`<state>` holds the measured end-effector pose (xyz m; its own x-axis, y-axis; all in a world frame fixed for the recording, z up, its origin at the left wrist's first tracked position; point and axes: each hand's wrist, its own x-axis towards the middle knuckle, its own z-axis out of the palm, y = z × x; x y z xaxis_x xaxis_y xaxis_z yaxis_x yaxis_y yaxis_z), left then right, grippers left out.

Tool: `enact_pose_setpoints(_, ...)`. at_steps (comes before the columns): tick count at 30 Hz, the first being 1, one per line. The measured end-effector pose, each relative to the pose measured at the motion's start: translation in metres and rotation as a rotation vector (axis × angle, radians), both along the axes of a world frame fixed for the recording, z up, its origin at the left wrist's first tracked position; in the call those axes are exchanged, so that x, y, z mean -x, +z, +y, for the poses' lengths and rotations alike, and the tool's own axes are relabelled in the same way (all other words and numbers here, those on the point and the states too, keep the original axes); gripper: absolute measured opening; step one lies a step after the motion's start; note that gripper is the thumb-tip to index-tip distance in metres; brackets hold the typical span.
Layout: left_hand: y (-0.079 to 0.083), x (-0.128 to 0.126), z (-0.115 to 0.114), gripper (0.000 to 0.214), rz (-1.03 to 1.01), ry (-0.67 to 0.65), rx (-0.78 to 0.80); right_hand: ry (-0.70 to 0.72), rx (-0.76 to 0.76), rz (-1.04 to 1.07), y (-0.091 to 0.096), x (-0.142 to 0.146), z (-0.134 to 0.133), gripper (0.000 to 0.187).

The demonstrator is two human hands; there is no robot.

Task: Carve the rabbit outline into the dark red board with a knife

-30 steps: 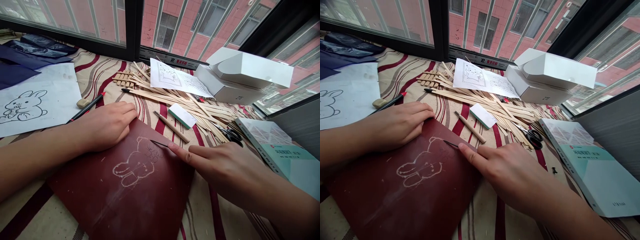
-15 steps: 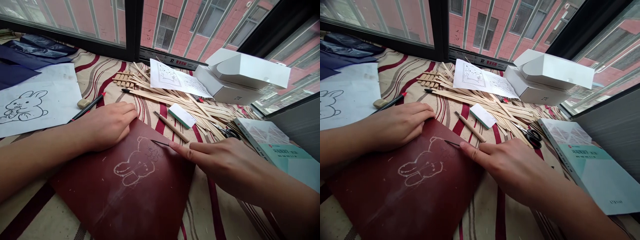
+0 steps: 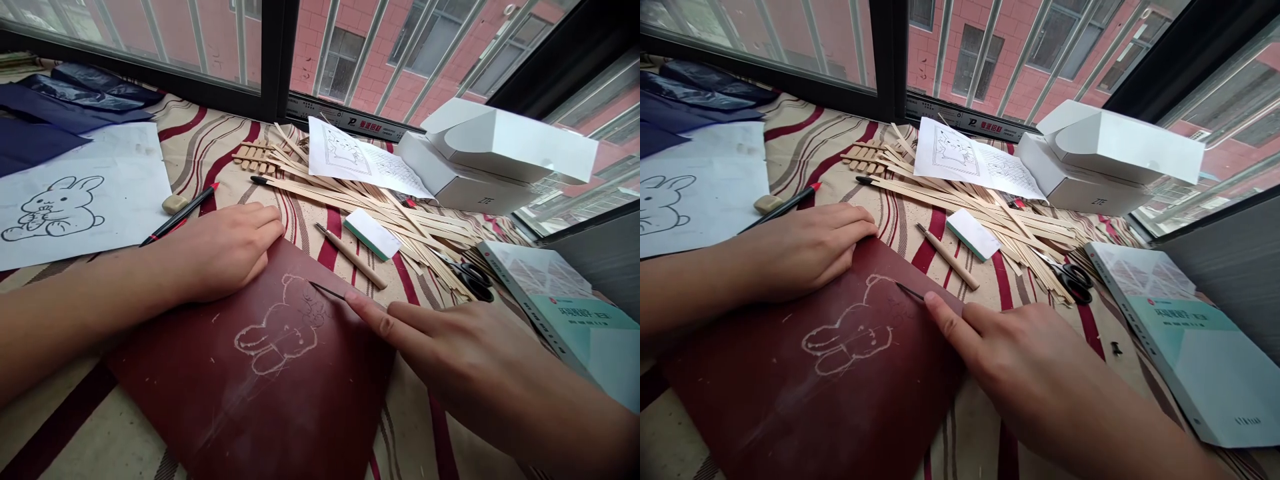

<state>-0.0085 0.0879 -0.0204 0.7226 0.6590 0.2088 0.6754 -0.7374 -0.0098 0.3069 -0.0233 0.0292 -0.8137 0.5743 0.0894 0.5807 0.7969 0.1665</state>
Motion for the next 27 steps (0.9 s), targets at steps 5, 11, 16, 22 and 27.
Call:
enact_pose_setpoints(5, -0.001, 0.001, 0.001, 0.038, 0.007, -0.006, -0.010, -0.030, 0.073, 0.036, -0.003, -0.006, 0.007, 0.077)
enact_pose_setpoints(11, -0.001, 0.002, 0.002, 0.038, 0.019, -0.014, -0.017, -0.015, 0.067, 0.033, -0.007, -0.011, 0.012, 0.072)
enact_pose_setpoints(16, -0.001, 0.001, 0.002, 0.038, 0.016, -0.019, -0.026, -0.051, 0.117, 0.050, -0.008, -0.011, 0.012, 0.082)
enact_pose_setpoints(22, -0.002, 0.002, 0.002, 0.037, 0.009, -0.031, -0.042, -0.028, 0.107, 0.059, -0.012, -0.012, 0.015, 0.080)
enact_pose_setpoints(27, -0.002, 0.002, 0.002, 0.036, 0.005, -0.046, -0.059, -0.055, 0.119, 0.047, -0.010, -0.013, 0.015, 0.080)
